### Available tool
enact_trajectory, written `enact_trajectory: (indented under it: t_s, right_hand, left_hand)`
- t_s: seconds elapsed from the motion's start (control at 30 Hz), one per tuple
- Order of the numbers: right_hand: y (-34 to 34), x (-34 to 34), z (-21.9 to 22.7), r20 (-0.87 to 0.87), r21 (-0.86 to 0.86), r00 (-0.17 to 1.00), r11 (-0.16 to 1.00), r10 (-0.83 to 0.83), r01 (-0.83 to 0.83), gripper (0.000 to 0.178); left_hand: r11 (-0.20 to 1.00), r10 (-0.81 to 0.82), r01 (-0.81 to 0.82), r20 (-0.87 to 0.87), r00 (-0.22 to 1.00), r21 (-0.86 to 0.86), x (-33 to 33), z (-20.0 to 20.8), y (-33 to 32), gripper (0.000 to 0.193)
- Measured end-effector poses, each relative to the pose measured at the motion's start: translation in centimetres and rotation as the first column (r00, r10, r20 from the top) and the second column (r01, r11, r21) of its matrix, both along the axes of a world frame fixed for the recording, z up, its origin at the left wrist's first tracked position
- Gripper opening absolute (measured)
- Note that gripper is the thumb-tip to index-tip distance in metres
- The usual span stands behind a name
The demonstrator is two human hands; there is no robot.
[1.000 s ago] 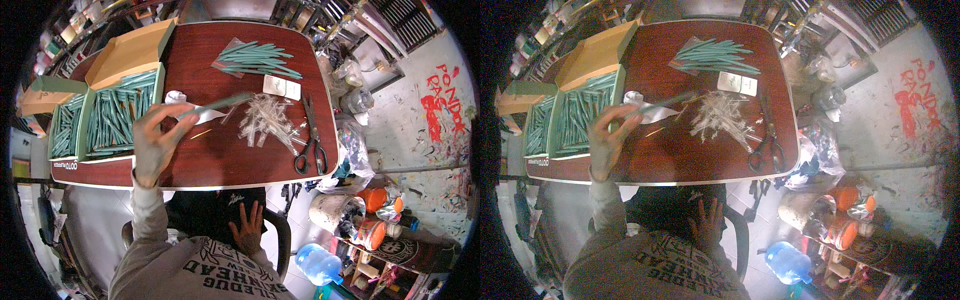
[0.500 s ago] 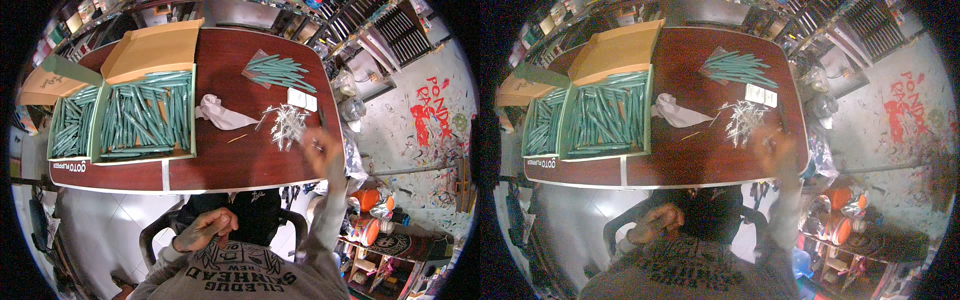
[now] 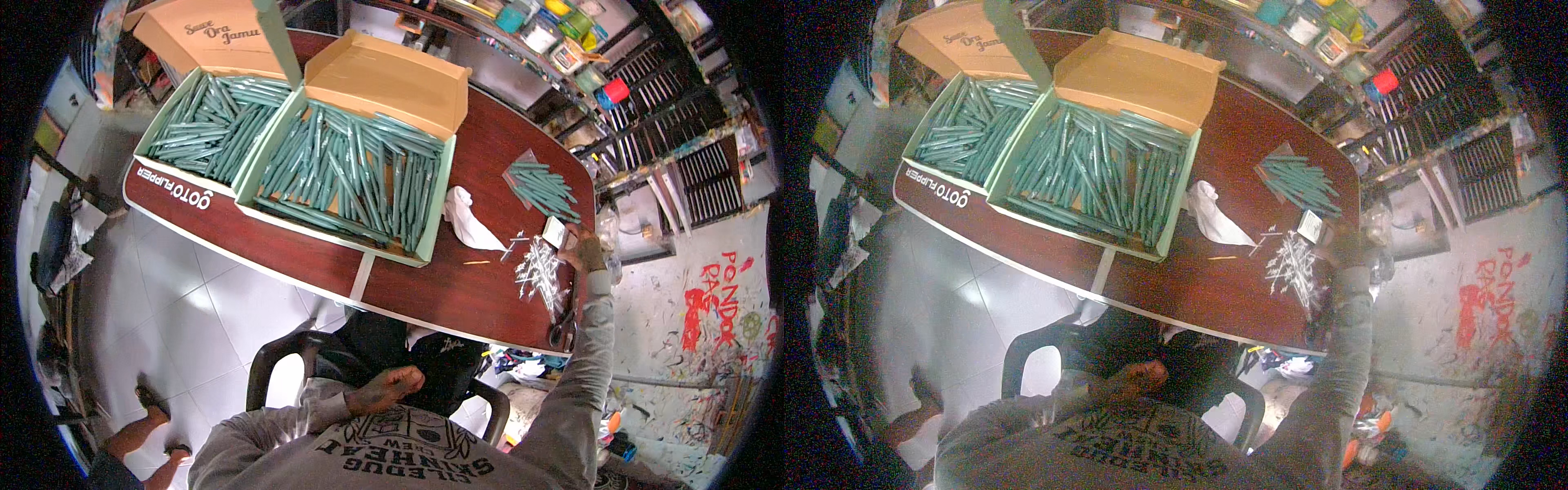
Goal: The person applies clear adhesive wraps to green pen bodies, using a small wooden stick to smooth the edges and handling the pens individually from a storage box.
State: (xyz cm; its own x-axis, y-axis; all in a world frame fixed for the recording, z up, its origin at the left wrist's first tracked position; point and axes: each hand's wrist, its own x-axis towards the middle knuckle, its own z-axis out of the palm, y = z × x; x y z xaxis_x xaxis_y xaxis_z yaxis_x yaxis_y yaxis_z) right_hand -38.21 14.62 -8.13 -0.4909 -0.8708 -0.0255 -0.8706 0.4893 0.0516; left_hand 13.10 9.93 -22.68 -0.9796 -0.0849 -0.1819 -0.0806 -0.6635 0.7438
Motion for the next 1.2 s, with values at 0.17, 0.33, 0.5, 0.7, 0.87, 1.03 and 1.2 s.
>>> enact_trajectory:
  t_s: [0.17,0.33,0.5,0.7,0.87,1.03,1.2]
  right_hand:
    - [-5.7,7.2,6.8,0.001,-0.278,0.965,0.927,0.263,-0.252,0.056]
    - [-17.6,16.6,6.9,0.054,-0.351,0.892,0.844,0.450,-0.405,0.058]
    - [-23.5,21.1,6.6,0.176,-0.326,0.852,0.846,0.493,-0.422,0.066]
    - [-27.4,20.8,3.5,0.013,-0.494,0.797,0.697,0.604,-0.520,0.063]
    - [-16.7,25.5,7.1,0.366,-0.574,0.680,0.729,0.635,-0.372,0.025]
    - [-2.0,33.0,4.8,0.586,-0.365,0.598,0.837,0.547,-0.408,0.018]
    - [3.5,34.1,2.2,0.274,-0.428,0.612,0.664,0.742,-0.613,0.020]
  left_hand:
    - [0.985,-0.069,0.053,0.095,0.993,0.166,0.2,-1.6,1.0,0.040]
    - [0.963,-0.020,-0.048,0.250,0.968,0.265,0.4,-0.3,-1.8,0.036]
    - [0.964,-0.026,-0.027,0.196,0.980,0.263,0.8,2.9,-3.9,0.038]
    - [0.994,0.025,-0.048,0.240,0.970,0.094,0.8,1.7,-3.6,0.038]
    - [0.979,-0.043,0.003,0.194,0.980,0.203,1.1,1.1,-4.6,0.035]
    - [0.947,-0.212,0.209,-0.014,0.977,0.243,-0.9,7.7,-6.3,0.064]
    - [0.933,-0.313,0.252,0.238,0.919,0.256,-0.5,8.3,-3.6,0.082]
